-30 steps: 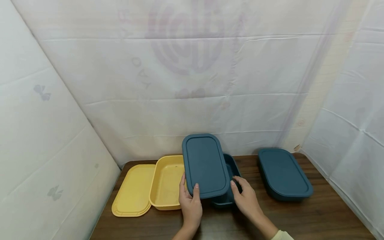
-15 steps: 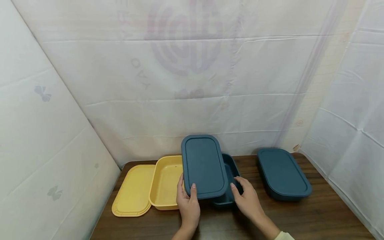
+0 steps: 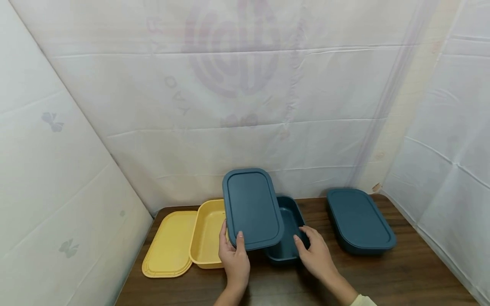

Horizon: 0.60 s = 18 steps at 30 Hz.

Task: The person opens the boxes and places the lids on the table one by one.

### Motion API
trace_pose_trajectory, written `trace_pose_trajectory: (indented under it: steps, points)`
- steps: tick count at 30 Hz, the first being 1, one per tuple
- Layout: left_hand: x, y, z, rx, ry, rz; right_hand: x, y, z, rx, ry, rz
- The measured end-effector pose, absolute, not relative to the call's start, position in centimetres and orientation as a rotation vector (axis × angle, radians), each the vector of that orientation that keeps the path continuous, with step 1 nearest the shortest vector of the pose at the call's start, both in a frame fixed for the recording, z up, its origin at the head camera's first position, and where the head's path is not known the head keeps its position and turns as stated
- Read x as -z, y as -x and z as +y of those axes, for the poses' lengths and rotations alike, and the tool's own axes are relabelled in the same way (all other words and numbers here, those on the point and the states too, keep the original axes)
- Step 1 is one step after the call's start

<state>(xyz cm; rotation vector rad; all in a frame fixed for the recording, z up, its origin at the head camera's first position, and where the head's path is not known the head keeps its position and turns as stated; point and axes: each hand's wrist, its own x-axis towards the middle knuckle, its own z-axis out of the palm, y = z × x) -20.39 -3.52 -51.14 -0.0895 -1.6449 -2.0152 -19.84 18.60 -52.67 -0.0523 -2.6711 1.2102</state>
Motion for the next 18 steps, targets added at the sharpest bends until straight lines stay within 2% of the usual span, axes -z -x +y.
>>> trace_pose_trajectory:
  steps: [18]
  points:
    - [51.49, 20.66, -4.47, 2.036, 0.073, -1.621, 53.36, 20.49, 18.84, -1.134, -0.045, -2.747]
